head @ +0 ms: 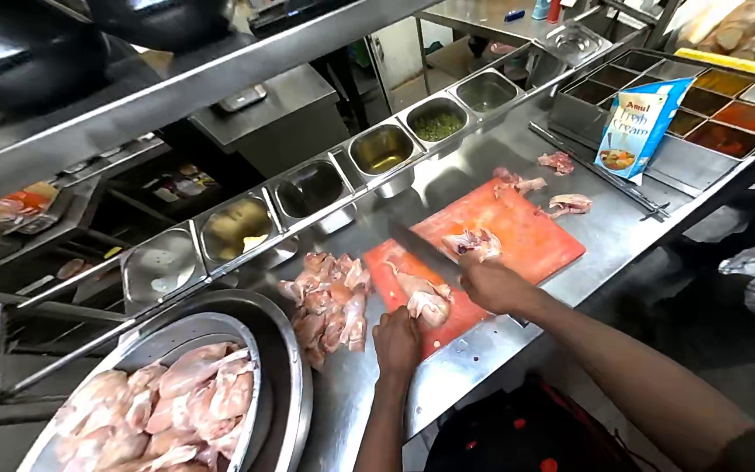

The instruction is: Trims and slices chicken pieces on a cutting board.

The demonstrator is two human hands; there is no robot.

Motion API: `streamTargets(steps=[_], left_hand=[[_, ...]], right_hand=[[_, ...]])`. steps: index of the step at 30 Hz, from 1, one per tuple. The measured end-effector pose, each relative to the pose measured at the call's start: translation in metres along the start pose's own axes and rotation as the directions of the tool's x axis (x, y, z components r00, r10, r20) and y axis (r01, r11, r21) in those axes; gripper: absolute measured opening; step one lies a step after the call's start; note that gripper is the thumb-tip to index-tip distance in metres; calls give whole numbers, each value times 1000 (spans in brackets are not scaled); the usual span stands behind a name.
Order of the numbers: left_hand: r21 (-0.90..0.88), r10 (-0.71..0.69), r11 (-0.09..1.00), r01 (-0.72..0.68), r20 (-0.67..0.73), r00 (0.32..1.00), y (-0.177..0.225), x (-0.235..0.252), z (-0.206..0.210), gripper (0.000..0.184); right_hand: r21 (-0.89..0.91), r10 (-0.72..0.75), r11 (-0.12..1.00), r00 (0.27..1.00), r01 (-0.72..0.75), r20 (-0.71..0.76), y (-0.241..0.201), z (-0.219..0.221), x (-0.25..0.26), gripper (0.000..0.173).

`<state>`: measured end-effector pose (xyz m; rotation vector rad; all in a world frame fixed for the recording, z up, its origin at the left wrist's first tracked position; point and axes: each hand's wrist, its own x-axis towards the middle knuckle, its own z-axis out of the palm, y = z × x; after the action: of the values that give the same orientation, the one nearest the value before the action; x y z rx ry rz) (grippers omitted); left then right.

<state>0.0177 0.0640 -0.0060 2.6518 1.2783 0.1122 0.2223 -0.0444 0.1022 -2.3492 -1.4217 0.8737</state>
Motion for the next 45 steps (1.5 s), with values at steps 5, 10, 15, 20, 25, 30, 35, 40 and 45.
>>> streamTargets(steps=[5, 10, 15, 20, 25, 30, 35, 40, 45], left_hand=[[-11, -15, 1000, 16, 56, 998, 2, 0, -1, 37], [-46, 0, 999, 1, 10, 1000, -2, -3, 1, 33], [-21, 16, 1000, -17, -53, 998, -13, -9, 0, 34], [-114, -76, 991, 65, -90, 993, -35, -29, -22, 38], [-485, -287, 855, 182, -150, 946, -66, -33, -56, 41], [-678, -293, 724, 127, -136, 946, -70, -20, -58, 39], [-763, -152, 647, 9, -118, 981, -59, -5, -62, 34], [-613, -35, 790, -23, -82, 996, -60, -8, -67, 36], [-581, -2, 807, -107, -185, 983, -62, -33, -77, 39]], right_hand=[[119, -129, 965, 816, 235, -563, -21, -16, -13, 26], [8, 108, 994, 991, -109, 75, -20, 57, 26, 37], [-85, 107, 992, 983, -95, 148, -24, 54, 32, 37], [75, 70, 994, 990, -79, 122, 25, 40, 46, 35], [92, 190, 978, 982, -188, -16, 68, 16, 55, 37], [68, 184, 981, 982, -180, -49, 56, 15, 49, 38], [101, 11, 995, 997, -3, -79, 31, 19, 34, 30], [-270, -266, 935, 957, 228, -115, -5, 21, 29, 23], [-412, -126, 898, 987, 156, 100, -17, 21, 48, 32]])
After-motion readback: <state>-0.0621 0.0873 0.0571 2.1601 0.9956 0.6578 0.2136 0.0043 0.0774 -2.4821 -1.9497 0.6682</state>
